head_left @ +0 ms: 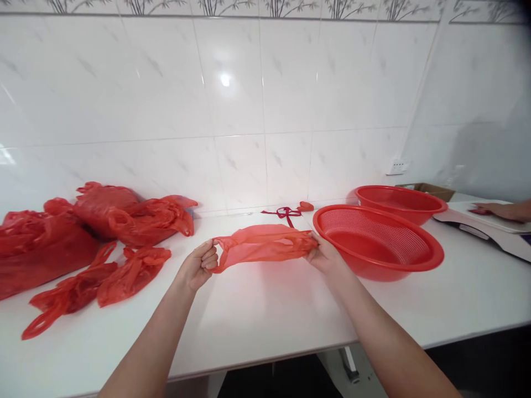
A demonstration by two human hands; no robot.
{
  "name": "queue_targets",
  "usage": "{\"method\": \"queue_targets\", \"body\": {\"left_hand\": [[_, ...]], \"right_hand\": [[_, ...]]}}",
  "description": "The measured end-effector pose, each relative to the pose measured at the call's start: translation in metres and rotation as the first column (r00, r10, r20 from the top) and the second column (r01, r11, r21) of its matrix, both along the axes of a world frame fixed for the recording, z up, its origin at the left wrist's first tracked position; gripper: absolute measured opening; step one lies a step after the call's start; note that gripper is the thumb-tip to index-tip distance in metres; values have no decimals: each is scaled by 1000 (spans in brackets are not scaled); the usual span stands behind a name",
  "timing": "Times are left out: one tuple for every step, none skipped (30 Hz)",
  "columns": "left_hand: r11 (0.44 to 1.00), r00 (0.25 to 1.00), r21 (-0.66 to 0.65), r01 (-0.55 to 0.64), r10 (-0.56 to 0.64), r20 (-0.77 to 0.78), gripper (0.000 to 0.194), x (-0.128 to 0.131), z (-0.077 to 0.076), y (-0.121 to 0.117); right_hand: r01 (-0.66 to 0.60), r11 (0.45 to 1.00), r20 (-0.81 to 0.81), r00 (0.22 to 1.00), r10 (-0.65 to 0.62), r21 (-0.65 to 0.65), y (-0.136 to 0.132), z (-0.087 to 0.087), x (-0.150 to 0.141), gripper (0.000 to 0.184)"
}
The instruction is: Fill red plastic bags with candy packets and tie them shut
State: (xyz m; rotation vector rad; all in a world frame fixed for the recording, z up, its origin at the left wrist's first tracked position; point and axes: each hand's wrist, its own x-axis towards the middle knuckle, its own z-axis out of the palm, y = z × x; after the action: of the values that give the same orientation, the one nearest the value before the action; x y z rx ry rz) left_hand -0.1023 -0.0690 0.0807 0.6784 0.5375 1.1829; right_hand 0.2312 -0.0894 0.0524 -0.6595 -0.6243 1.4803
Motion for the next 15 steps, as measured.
{"method": "queue_targets", "body": {"left_hand": [[1000, 1000, 1, -3, 3, 15, 22, -2, 1, 2], [1000, 999, 2, -7, 7, 33, 24, -3, 3, 4], [1000, 999, 3, -11, 11, 53, 26, -4, 5, 6], [1000, 997, 5, -14, 14, 74, 28, -5, 9, 8], [1000, 996, 8, -18, 18, 92, 31, -5, 12, 10], [1000, 994, 11, -16, 15, 112, 32, -5, 16, 11], [1000, 991, 14, -4, 2, 136, 32, -5, 20, 12], [1000, 986, 17, 18, -21, 163, 32, -4, 23, 12], [998, 980, 23, 51, -55, 191, 32, -2, 26, 13], [995, 970, 29, 91, -95, 221, 31, -1, 28, 13], [991, 958, 36, 131, -136, 251, 30, 1, 29, 14], [986, 946, 40, 164, -169, 278, 28, 4, 29, 15], [982, 936, 36, 185, -187, 299, 26, 6, 29, 17], [980, 928, 25, 198, -196, 317, 23, 7, 28, 20], [978, 923, 7, 207, -198, 329, 23, 9, 27, 24]], "right_hand": [[17, 1000, 14, 1000, -16, -8, 2, 3, 0, 16], [24, 1000, 34, 999, -23, -17, 4, 6, -1, 17], [25, 999, 51, 998, -23, -29, 5, 9, -1, 17], [20, 999, 66, 998, -17, -41, 6, 11, 0, 15], [12, 999, 81, 997, -7, -53, 5, 14, 1, 14], [0, 998, 96, 995, 6, -65, 3, 17, 2, 11], [-12, 997, 109, 994, 20, -75, 0, 19, 4, 8], [-21, 997, 119, 992, 31, -81, -3, 22, 6, 6], [-27, 996, 126, 991, 37, -83, -5, 25, 8, 5], [-29, 996, 128, 991, 39, -81, -7, 29, 10, 4], [-28, 997, 128, 991, 38, -77, -8, 32, 12, 4], [-26, 997, 127, 991, 35, -73, -8, 35, 14, 4], [-22, 997, 126, 992, 31, -69, -6, 37, 15, 5], [-19, 998, 125, 992, 27, -67, -4, 39, 16, 5], [-14, 998, 126, 992, 22, -69, -1, 40, 16, 6]]}}
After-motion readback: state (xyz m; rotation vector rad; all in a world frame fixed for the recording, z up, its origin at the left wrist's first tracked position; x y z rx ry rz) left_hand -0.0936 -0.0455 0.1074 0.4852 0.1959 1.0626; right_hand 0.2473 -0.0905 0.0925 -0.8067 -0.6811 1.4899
